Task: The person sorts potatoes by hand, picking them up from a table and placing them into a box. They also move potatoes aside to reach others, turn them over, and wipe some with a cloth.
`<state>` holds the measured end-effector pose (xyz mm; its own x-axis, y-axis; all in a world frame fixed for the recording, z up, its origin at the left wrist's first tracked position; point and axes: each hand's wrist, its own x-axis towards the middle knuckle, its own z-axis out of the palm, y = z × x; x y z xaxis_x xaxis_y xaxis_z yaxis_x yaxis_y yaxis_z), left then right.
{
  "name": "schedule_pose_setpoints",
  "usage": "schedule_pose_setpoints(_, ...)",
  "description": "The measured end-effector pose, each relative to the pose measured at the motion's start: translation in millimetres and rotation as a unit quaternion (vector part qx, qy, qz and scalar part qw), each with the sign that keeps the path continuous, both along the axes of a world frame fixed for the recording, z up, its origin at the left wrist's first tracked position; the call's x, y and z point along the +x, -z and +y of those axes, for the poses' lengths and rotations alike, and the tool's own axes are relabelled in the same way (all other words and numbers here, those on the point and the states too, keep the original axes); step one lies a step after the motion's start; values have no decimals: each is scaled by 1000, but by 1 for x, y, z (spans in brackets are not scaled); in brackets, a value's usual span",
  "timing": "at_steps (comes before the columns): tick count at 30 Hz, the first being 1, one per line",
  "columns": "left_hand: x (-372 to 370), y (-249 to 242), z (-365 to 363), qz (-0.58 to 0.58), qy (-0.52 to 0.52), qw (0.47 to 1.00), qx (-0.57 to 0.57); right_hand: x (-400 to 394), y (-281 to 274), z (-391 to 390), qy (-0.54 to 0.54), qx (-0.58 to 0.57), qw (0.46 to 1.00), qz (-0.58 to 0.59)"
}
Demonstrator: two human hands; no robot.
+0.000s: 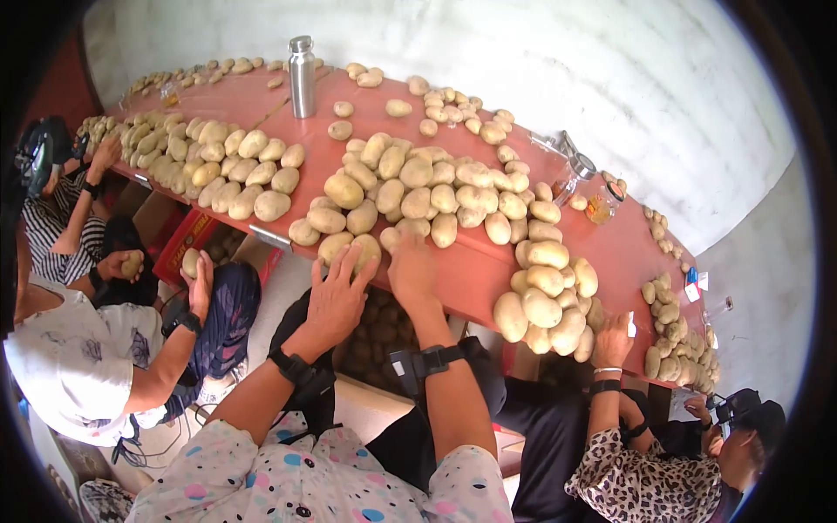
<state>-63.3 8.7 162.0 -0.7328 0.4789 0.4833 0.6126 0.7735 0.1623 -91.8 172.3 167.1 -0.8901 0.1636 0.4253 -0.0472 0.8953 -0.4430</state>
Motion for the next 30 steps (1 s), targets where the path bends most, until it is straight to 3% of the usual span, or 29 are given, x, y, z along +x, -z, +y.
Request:
schedule_pose_setpoints(1,2,1,0,11,-4,1000,3,2,0,7,0,-2,1000,-11)
schedule_pose_setpoints(3,2,1,-1,-1,1,1000,0,8,4,27,21,-155,987,-39)
schedule_pose_setpoints(4,2,-1,-1,8,4,1000,2,16,-2,33,24,-157,986,-56)
schedule_pose_setpoints(6,2,0,-2,5,5,1000,1,33,-36,37,-17,-466,874,-135)
schedule_pose_setpoints(7,1,0,-3,20,7,1000,2,42,-46,37,-14,-467,873,-139)
schedule_pose_setpoints(9,-1,-2,-7,14,18,1000,0,58,-61,37,-166,-510,812,-232)
schedule_pose_setpoints(11,-7,-1,-12,10,34,999,-7,68,-64,32,-279,-392,812,-330)
schedule_pose_setpoints(14,-9,-7,-17,-11,49,999,-8,75,-32,5,-375,-211,772,-467)
schedule_pose_setpoints(17,-9,-8,-18,-17,51,998,-16,80,25,-31,-294,-28,719,-629)
schedule_pose_setpoints(18,-10,-9,-18,-20,52,998,-17,74,61,-23,-293,-30,720,-628)
schedule_pose_setpoints(20,-10,-10,-19,-21,56,998,-17,64,120,-8,-301,106,831,-456)
schedule_pose_setpoints(21,-10,-10,-19,-23,54,998,-14,63,122,-6,-300,106,831,-456)
schedule_pose_setpoints(22,-10,-9,-19,-22,54,998,-11,60,122,-3,-136,16,922,-361)
schedule_pose_setpoints(23,-11,-7,-19,-16,52,998,-16,57,123,0,33,-73,966,-248)
schedule_pose_setpoints(27,-11,-8,-21,-16,61,998,-11,69,82,-20,-75,2,924,-375)
schedule_pose_setpoints(29,-13,-8,-21,-17,62,998,-8,78,58,-40,-256,180,826,-469)
schedule_pose_setpoints(30,-14,-7,-21,-18,63,998,-6,84,51,-46,-256,179,825,-470)
